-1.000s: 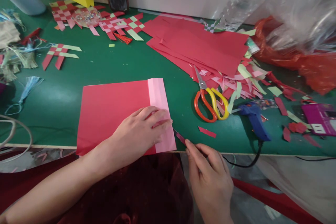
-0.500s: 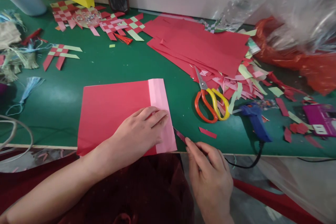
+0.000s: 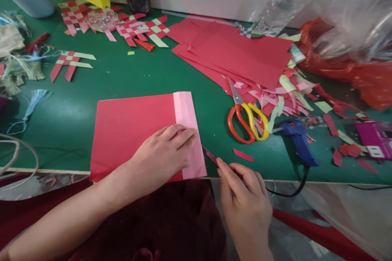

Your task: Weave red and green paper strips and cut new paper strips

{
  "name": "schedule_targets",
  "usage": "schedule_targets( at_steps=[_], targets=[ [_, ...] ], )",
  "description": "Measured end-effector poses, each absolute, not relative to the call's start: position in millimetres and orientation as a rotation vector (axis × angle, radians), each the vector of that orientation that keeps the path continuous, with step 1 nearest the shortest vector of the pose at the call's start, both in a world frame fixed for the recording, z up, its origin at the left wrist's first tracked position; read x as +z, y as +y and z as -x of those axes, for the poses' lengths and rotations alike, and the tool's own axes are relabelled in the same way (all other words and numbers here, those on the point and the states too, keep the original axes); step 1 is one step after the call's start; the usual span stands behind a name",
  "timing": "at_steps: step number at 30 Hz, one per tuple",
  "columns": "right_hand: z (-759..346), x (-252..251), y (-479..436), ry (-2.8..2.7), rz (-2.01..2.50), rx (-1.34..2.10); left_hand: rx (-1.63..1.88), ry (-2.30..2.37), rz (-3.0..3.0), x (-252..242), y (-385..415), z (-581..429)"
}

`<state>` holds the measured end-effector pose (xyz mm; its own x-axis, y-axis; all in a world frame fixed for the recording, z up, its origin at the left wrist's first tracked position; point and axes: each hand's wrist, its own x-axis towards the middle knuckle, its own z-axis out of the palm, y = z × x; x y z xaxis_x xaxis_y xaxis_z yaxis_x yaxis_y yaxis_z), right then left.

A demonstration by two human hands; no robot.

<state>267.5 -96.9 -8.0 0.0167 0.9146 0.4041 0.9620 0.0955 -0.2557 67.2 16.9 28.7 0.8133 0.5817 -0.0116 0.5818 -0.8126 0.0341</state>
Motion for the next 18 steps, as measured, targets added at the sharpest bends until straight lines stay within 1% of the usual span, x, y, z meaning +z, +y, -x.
schedule_targets(
  at_steps=[18],
  targets=[
    [-263.4, -4.5, -84.9, -1.921, 1.818, -0.152, -0.008, 0.955, -2.951, 29.5, 17.7, -68.0]
  ],
)
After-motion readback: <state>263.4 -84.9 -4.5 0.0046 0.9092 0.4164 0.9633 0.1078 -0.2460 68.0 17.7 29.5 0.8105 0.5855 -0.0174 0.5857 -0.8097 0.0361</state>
